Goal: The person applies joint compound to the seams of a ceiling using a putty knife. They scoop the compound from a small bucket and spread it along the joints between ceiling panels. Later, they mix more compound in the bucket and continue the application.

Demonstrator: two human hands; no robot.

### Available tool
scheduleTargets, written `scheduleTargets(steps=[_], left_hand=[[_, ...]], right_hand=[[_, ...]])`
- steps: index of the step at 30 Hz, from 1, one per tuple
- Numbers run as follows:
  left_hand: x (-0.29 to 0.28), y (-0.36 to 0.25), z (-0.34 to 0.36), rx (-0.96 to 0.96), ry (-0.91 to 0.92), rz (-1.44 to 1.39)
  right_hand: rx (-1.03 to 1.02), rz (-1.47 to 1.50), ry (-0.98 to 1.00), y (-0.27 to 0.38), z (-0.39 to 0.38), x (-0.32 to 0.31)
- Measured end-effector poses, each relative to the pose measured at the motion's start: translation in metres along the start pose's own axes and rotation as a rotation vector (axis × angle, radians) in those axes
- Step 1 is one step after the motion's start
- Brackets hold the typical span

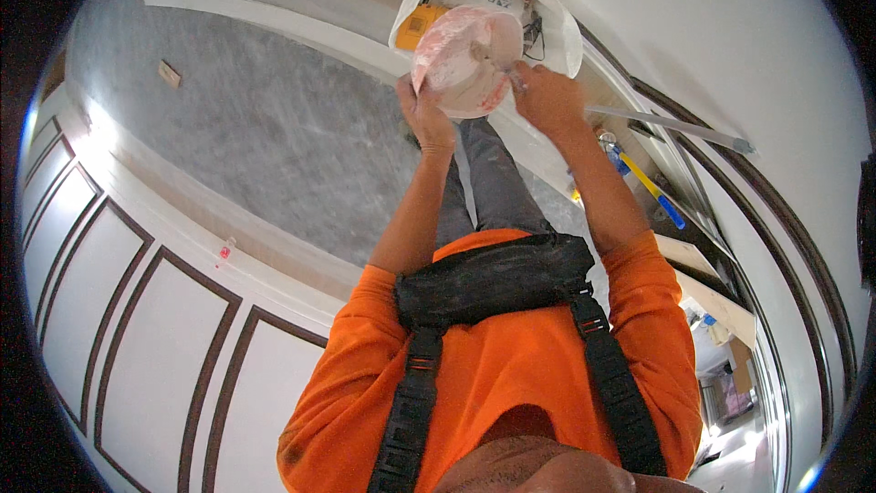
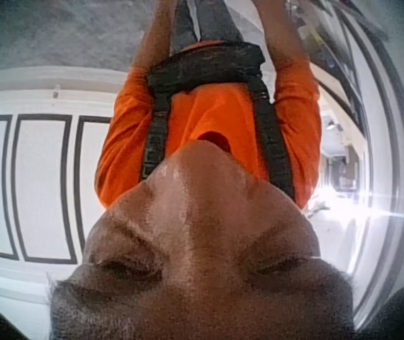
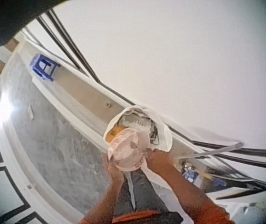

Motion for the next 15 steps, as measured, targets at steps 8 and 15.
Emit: scheduleTargets(steps=[8, 15], left_hand=[[-0.013, 0.005, 0.003, -0.064, -0.06, 0.059], [-0.003, -0.016, -0.002, -0.055, -0.044, 0.054]], right_hand=[[-0.254, 0.15, 0.052, 0.059, -0.031, 0.015], [-0.079, -0.003, -0.145, -0.014, 0.008, -0.029]])
Point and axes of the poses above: each hand's wrist, its own z-axis towards the middle knuckle, its own x-axis out of the palm, y = z × x, the point moved 10 cm from there along z, towards the middle knuckle, and after that the axes turned 4 degrees about -x, right-handed, at the moved point
